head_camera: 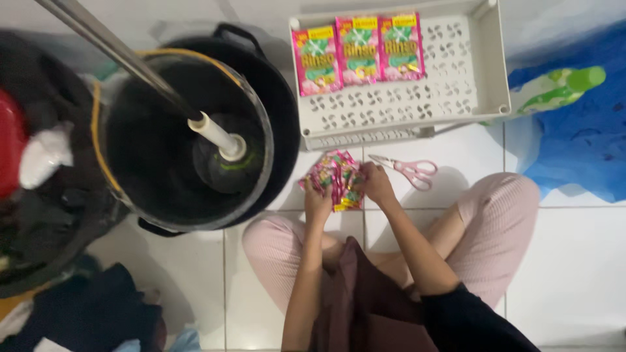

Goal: The person sits on the floor and uses pink scissors to cut a long strip of connected Rinso detergent sachets into individual packets. After cutting, the person places the individual sachets into a white plastic basket.

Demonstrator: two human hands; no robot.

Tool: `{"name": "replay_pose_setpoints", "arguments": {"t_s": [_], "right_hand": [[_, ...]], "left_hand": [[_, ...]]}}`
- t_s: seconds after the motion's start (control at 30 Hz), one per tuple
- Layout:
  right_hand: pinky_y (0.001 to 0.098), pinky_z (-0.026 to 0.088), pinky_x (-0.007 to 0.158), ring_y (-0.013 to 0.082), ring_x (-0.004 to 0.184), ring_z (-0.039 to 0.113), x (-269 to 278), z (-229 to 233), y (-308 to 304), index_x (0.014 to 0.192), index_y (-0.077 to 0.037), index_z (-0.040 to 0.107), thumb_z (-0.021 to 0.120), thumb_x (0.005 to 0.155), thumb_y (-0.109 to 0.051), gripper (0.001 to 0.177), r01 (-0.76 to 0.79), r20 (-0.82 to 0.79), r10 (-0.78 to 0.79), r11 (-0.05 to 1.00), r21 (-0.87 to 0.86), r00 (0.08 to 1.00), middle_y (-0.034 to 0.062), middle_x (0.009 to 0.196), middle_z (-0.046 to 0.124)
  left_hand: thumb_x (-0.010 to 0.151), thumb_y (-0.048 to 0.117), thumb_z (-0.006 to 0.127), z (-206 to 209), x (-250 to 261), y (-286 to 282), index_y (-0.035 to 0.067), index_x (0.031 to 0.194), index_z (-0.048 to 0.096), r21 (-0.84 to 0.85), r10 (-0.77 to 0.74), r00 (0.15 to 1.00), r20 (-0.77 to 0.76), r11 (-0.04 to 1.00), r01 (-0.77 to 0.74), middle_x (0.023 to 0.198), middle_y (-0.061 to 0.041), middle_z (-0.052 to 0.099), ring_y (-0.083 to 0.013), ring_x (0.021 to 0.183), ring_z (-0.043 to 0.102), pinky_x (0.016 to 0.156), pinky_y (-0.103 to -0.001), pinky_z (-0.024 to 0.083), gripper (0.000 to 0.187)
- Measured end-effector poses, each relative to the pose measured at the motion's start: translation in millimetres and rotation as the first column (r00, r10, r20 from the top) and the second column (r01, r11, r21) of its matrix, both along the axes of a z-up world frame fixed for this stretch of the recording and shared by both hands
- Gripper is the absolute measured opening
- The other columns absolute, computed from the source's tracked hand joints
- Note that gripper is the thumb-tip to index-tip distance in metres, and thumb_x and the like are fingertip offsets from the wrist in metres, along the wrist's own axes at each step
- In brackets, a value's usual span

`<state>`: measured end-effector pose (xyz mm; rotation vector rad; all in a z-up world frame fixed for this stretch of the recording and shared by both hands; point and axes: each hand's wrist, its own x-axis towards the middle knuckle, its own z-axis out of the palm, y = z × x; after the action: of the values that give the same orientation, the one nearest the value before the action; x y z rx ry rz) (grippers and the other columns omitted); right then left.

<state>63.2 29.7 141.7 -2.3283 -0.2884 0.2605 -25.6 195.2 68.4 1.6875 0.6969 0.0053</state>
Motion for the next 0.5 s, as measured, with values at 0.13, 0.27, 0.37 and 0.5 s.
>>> {"name": "replay_pose_setpoints", "arguments": {"t_s": [0.13, 0.27, 0.37, 0.5], "right_hand": [[0.0491, 0.06, 0.08, 0.0417, 0.091, 0.075, -1.7, -17.5, -5.5, 0.118, -0.001, 0.059, 0.104, 0.058, -0.023, 0.078, 0.122, -0.132, -0.125, 0.992, -0.032, 0.983, 0.0175, 0.092, 0.075], [0.0502, 0.058, 0.081, 0.038, 0.091, 0.077, -7.1, -24.4, -30.1, 0.118, -0.007, 0.073, 0.097, 0.084, -0.03, 0.048, -0.022, -0.201, -0.024, 0.974, -0.227, 0.979, 0.018, 0.093, 0.078], [0.0416, 0.06, 0.08, 0.0252, 0.086, 0.079, -1.4, 6.7, -69.1, 0.107, -0.009, 0.083, 0.088, 0.094, -0.027, 0.023, -0.26, -0.301, 0.24, 0.965, -0.03, 0.923, 0.0116, 0.092, 0.081], [0.0351, 0.063, 0.078, 0.0151, 0.091, 0.075, 12.9, 119.3, -139.7, 0.12, -0.003, 0.073, 0.08, 0.102, -0.015, 0.023, 0.066, -0.479, 0.153, 0.91, 0.409, 0.864, 0.0094, 0.103, 0.078]], "left_hand": [[0.094, 0.035, 0.08, 12.7, -12.4, 17.5, -0.001, 0.152, 0.055, 0.068, -0.051, 0.982, -0.183, 0.996, 0.064, 0.136, -0.028, 0.076, -0.0393, 0.126, 0.075, 0.108, -0.044, 0.059, 0.073], [0.101, 0.034, 0.085, 32.6, -25.0, 10.5, -0.001, 0.152, 0.058, 0.37, -0.092, 0.992, -0.089, 0.921, 0.119, 0.147, -0.028, 0.066, -0.0401, 0.138, 0.062, 0.114, -0.045, 0.053, 0.068], [0.102, 0.037, 0.082, 66.8, -35.6, -7.3, 0.002, 0.15, 0.062, 0.14, -0.276, 0.959, -0.071, 0.949, 0.283, 0.15, -0.023, 0.07, -0.0354, 0.142, 0.065, 0.118, -0.043, 0.051, 0.062], [0.096, 0.025, 0.087, 165.7, -4.8, -52.7, 0.004, 0.157, 0.053, -0.124, -0.327, 0.931, 0.164, 0.929, 0.348, 0.149, -0.019, 0.065, -0.0278, 0.136, 0.066, 0.109, -0.039, 0.054, 0.073]]}}
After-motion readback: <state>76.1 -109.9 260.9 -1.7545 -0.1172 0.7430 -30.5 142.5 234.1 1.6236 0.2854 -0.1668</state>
